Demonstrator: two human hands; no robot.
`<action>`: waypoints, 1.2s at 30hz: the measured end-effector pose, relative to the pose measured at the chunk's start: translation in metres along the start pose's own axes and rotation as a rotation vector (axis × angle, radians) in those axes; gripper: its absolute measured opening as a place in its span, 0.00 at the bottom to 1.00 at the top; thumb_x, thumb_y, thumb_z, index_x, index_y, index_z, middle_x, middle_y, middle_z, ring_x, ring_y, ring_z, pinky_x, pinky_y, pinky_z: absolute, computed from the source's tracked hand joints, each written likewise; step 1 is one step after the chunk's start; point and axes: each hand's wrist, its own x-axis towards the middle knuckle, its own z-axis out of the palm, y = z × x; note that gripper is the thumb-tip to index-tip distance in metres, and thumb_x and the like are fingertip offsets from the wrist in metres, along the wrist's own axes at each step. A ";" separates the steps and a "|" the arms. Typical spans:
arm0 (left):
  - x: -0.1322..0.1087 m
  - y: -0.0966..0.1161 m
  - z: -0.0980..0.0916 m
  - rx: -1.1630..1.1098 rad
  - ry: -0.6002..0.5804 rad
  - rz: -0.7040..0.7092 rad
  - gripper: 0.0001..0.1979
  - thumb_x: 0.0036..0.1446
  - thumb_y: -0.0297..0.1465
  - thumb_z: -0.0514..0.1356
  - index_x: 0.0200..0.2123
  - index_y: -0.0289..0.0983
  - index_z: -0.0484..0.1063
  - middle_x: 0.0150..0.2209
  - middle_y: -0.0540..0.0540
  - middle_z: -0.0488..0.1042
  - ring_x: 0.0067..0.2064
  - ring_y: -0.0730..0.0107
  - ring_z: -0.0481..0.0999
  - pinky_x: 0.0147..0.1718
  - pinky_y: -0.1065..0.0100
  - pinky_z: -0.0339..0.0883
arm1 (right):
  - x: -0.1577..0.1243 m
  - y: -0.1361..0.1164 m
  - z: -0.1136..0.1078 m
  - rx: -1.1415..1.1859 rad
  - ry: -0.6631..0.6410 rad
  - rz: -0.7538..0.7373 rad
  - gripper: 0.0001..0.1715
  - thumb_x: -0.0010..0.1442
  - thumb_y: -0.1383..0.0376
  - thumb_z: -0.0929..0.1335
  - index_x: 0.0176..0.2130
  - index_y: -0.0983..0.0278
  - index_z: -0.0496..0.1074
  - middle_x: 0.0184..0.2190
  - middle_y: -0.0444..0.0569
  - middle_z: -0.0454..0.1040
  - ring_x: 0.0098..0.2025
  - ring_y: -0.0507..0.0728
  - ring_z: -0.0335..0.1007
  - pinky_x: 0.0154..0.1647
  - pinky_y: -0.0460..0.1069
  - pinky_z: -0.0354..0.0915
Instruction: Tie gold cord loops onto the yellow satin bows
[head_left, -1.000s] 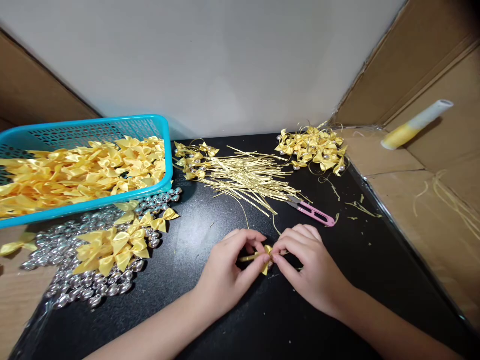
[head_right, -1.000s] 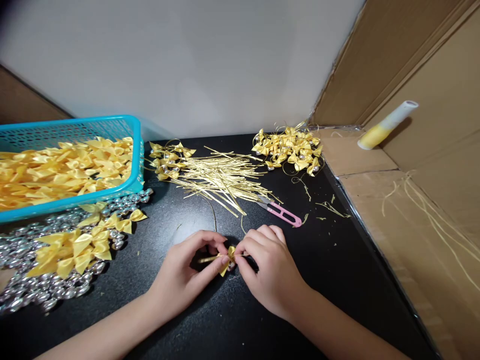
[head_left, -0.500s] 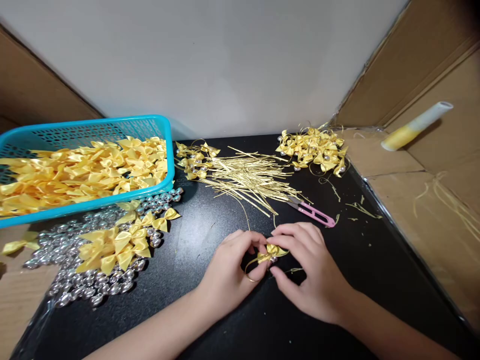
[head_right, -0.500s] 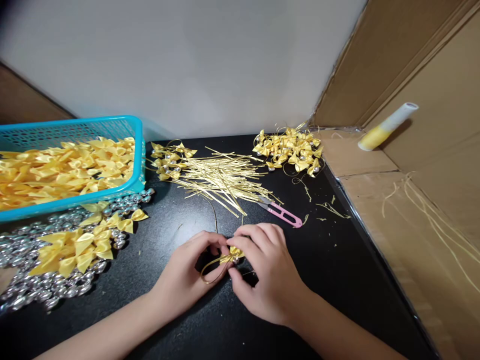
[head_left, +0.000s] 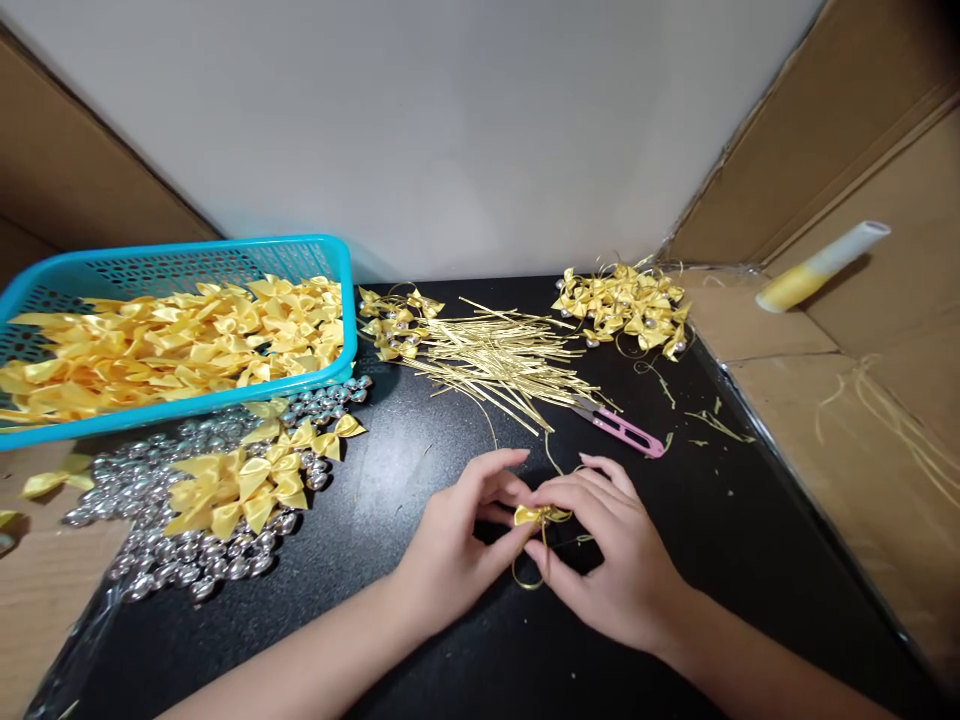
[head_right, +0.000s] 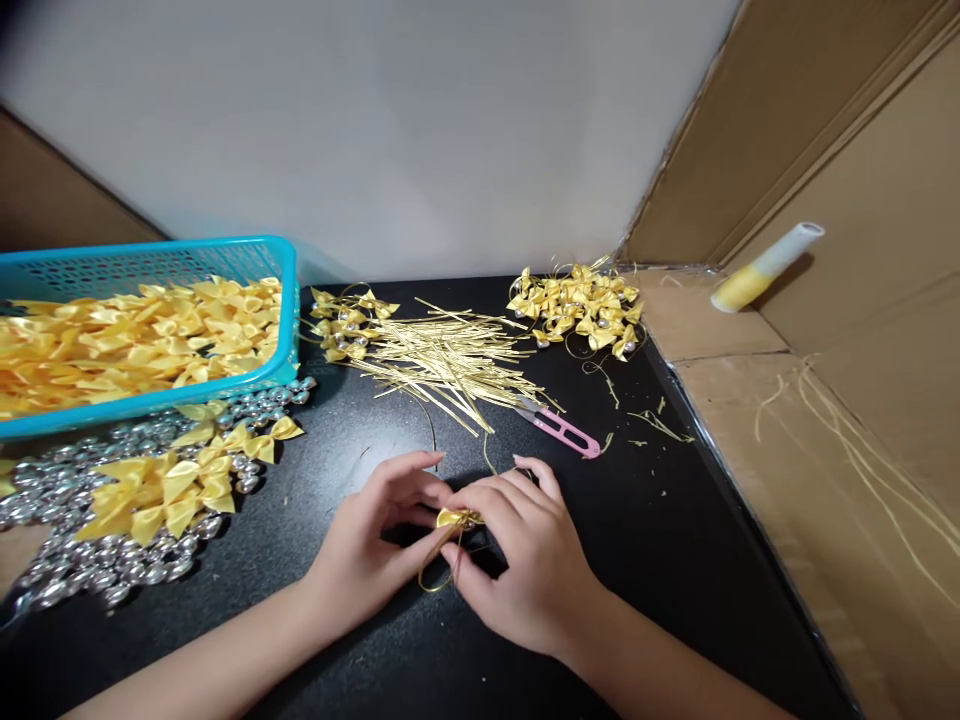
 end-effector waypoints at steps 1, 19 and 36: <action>-0.001 0.000 0.001 -0.018 0.002 0.004 0.28 0.56 0.19 0.61 0.57 0.45 0.58 0.38 0.50 0.73 0.38 0.72 0.79 0.36 0.71 0.77 | 0.000 0.001 0.001 0.017 0.023 0.021 0.11 0.55 0.71 0.68 0.40 0.60 0.70 0.34 0.45 0.79 0.35 0.56 0.74 0.53 0.60 0.60; 0.010 0.000 -0.003 -0.053 0.108 -0.152 0.10 0.56 0.24 0.62 0.42 0.36 0.70 0.35 0.47 0.72 0.34 0.71 0.75 0.34 0.68 0.75 | 0.010 0.037 -0.018 0.704 0.412 0.622 0.11 0.57 0.57 0.72 0.34 0.62 0.73 0.29 0.48 0.80 0.29 0.55 0.76 0.35 0.52 0.74; 0.011 0.004 -0.008 0.169 0.065 -0.114 0.09 0.55 0.22 0.55 0.39 0.37 0.70 0.36 0.47 0.70 0.34 0.68 0.71 0.31 0.68 0.67 | 0.014 0.025 -0.025 1.012 0.090 0.713 0.17 0.50 0.54 0.75 0.24 0.65 0.73 0.21 0.46 0.76 0.21 0.52 0.70 0.24 0.47 0.66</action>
